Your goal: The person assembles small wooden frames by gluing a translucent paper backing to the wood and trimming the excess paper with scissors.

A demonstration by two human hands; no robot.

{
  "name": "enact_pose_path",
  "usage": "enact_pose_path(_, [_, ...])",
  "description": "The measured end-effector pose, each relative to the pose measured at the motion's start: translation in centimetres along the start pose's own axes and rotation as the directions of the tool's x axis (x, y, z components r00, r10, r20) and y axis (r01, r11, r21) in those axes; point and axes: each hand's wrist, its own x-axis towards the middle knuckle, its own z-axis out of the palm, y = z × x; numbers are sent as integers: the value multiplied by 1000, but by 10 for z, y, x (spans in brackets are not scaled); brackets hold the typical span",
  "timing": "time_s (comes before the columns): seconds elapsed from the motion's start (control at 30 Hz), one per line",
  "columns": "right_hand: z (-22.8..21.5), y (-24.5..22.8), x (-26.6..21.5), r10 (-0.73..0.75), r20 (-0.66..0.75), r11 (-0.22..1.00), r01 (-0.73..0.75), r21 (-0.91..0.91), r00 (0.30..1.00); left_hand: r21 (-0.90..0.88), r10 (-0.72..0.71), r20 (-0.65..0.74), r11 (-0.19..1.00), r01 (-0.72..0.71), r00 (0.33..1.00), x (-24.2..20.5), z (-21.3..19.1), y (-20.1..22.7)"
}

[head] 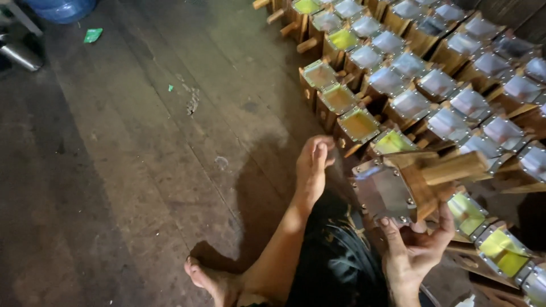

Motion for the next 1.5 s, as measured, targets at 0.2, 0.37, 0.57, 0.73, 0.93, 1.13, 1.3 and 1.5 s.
enact_pose_path(0.2, [3,-5,9,-188,61,981,191,-42,980,-21,-72,399,996,87,914,-55,15,23])
enact_pose_path(0.37, [14,-3,8,-342,123,923,357,-140,932,-167,15,137,986,8,990,-49,43,-1])
enact_pose_path(0.57, [43,-12,-4,-112,-64,994,113,12,992,-113,44,-97,992,-55,994,-38,30,-14])
enact_pose_path(0.73, [73,-45,-21,-360,215,903,397,-165,908,-73,18,-168,997,-31,986,-34,24,-18])
enact_pose_path(0.93, [68,-24,-10,-341,233,930,363,-58,911,-85,148,-134,984,-160,980,-30,14,-25])
enact_pose_path(1.13, [63,-8,20,-443,247,866,482,-131,862,-369,104,-94,920,-132,990,-56,3,12])
enact_pose_path(1.3, [64,-14,25,-308,258,950,282,135,916,-473,86,1,878,-75,996,-67,12,10])
enact_pose_path(1.5, [53,-18,24,-294,267,956,288,59,918,-459,150,-4,878,-135,989,-74,26,20])
